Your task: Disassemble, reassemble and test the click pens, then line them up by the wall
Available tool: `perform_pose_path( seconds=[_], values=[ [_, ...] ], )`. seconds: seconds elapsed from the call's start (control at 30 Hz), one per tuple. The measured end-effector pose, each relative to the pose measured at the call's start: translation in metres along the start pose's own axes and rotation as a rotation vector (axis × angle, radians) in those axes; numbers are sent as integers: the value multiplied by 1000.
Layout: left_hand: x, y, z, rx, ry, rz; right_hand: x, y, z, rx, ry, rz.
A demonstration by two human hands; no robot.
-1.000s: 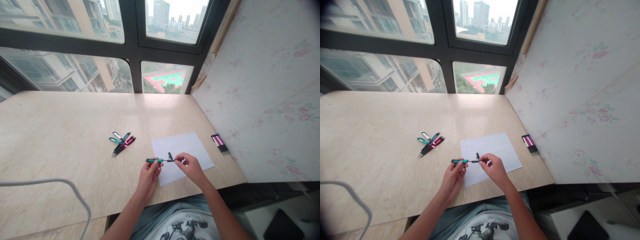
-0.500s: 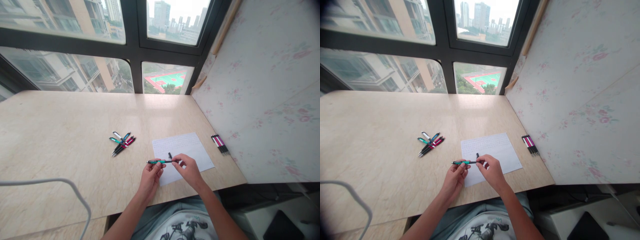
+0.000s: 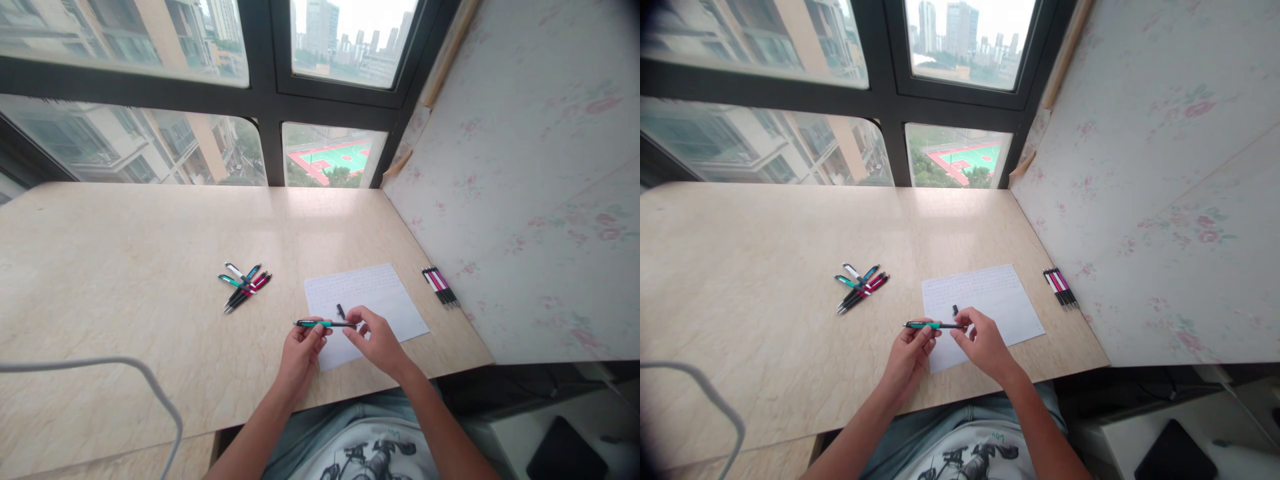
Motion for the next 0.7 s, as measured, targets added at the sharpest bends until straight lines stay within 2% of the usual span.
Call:
perform_pose_path(
  seconds=[0.17, 0.33, 0.47, 0.7],
  values=[
    [0, 0, -1, -12, 26, -1, 4, -2, 4, 8, -42, -61],
    [0, 0, 0, 3, 24, -9, 2, -2, 3, -1, -66, -42],
    [0, 1, 0, -3, 40, -14, 6, -2, 0, -15, -99, -99],
    [-2, 2, 2, 11, 41, -6, 2, -2, 1, -35, -102, -42]
  ],
)
Point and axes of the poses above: each hand's wrist, its own y-axis towards the middle knuckle, its own x-axis out of the palm, z = x × y, the point moved 9 cm from there along y, towards the middle knuckle, and after that the axes turned 12 degrees about -x, right-handed, at the moved point
